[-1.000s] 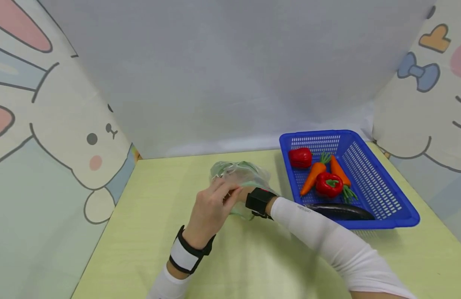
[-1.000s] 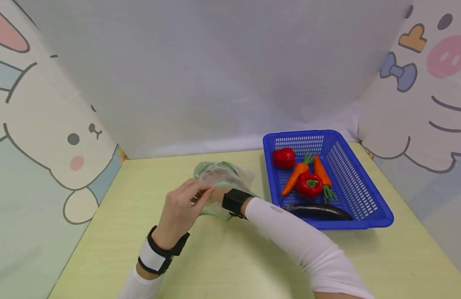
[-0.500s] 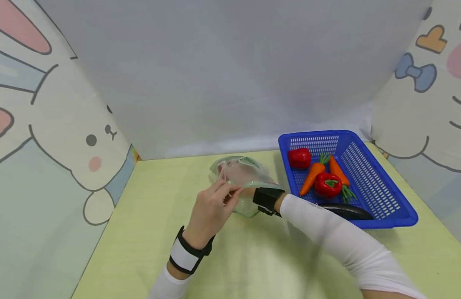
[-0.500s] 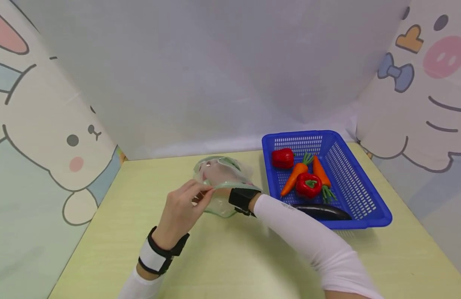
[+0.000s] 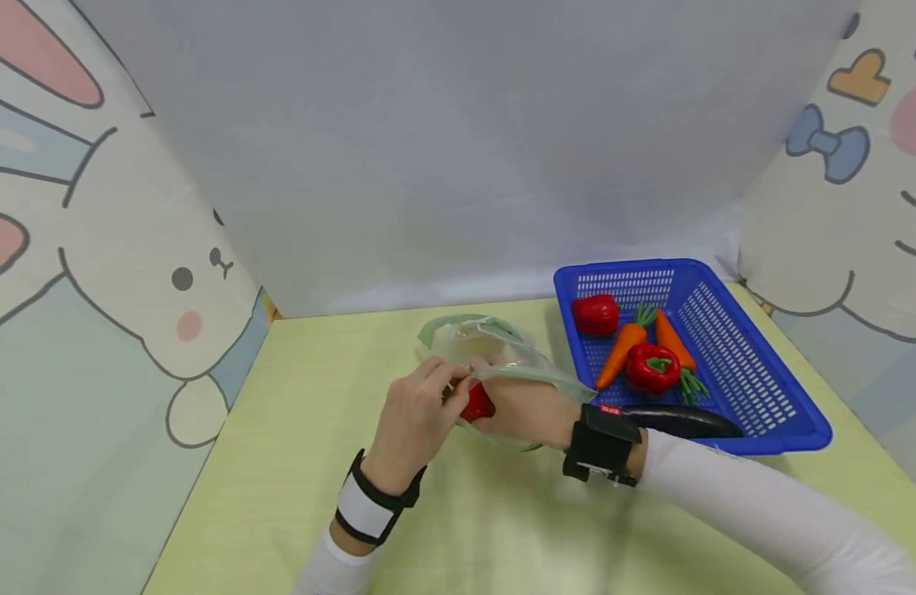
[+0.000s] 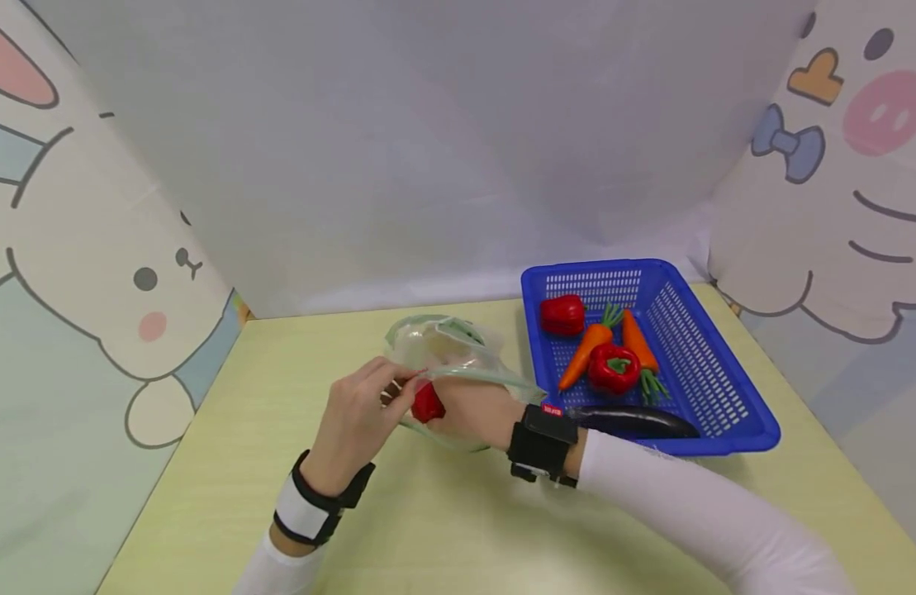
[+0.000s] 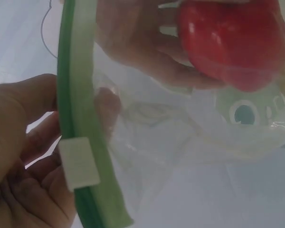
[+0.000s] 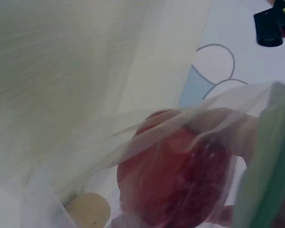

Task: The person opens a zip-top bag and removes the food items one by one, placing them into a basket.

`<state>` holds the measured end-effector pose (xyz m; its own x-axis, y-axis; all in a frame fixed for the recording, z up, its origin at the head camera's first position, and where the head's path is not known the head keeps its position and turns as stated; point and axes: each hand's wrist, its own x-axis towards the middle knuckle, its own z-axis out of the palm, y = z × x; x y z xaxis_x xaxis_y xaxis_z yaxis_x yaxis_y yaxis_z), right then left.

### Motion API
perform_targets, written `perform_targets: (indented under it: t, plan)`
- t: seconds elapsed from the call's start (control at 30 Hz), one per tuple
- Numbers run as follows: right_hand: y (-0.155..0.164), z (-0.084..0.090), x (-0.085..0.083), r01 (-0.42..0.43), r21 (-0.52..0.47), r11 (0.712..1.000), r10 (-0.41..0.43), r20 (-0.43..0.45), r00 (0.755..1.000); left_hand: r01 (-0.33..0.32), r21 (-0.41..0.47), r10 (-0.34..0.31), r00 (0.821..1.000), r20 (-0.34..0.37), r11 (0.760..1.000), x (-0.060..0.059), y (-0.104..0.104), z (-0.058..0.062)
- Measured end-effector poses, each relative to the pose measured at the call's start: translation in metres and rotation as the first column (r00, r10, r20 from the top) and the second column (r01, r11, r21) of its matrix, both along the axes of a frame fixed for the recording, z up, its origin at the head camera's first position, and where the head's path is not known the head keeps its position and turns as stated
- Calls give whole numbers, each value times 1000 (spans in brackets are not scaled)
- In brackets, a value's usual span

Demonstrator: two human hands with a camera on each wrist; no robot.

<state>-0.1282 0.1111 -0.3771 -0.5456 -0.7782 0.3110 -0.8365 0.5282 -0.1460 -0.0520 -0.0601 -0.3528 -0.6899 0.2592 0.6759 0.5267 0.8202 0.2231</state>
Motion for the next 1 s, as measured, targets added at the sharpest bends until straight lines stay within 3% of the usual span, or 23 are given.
perform_targets:
  t: [0.07,0.27,0.47,0.63,0.7,0.8,0.93,1.0]
  plan:
    - [7,2,13,44,14,999,-43,-38,998,-11,10,11,1000,17,1000,0,0,1]
    - [38,16,38,107,52,993,-115,166,979,-35,19,35,999,14,999,1,-1,1]
    - [75,35,45,83,33,996,-90,307,948,-31,36,30,999,11,999,0,-1,0]
    - [100,54,48,96,10,995,-88,499,862,-30,25,30,999,-11,999,-1,-1,-1]
    - [110,64,48,124,17,992,-114,540,834,-33,23,34,999,-16,999,-1,-2,-2]
    - [128,78,41,130,-20,991,-103,496,862,-36,24,36,999,-18,999,-2,-3,-1]
    - [145,94,20,141,-58,988,-114,336,935,-38,25,39,999,-18,999,-2,-3,-1]
    - [150,98,7,164,-44,986,-146,276,950,-39,27,39,999,-20,999,-2,-3,-1]
